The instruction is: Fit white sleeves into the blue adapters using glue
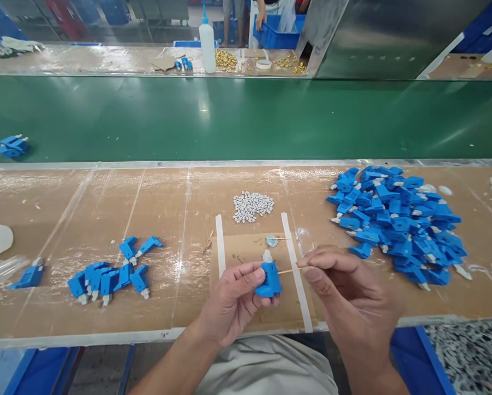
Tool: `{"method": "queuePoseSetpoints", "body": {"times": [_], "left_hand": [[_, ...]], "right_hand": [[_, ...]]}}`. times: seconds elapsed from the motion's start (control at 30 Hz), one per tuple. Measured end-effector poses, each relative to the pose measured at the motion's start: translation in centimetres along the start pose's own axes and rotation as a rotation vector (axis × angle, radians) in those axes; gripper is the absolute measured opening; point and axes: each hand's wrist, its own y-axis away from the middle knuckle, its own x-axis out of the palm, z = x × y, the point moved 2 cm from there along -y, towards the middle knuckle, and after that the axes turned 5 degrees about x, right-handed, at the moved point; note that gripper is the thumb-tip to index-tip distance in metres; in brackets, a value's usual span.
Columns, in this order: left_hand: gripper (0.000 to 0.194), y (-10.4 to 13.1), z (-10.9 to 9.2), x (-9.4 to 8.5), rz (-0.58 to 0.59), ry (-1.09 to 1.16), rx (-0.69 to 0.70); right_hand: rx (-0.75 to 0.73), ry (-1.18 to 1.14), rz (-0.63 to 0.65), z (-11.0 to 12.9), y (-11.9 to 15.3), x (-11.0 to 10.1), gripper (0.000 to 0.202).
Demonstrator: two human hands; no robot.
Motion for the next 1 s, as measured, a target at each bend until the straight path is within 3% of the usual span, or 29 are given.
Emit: {"method": "queuePoseSetpoints", "body": {"times": [0.2, 0.53, 1.0], "left_hand": [[0.021, 0.1, 0.3, 0.0, 0.038, 0.004, -0.006], [0.024, 0.4, 0.1, 0.3, -0.009, -0.062, -0.004], [0.023, 0.8, -0.2, 0.6, -0.019, -0.2, 0.046]], "right_hand": [[-0.036, 0.06, 0.008, 0.0, -0.1, 0.4, 0.019], [-0.093, 0.187, 0.003, 0.0, 0.2, 0.3, 0.019], [-0.175, 0.191, 0.088, 0.8, 0.2, 0.4, 0.021]]}}
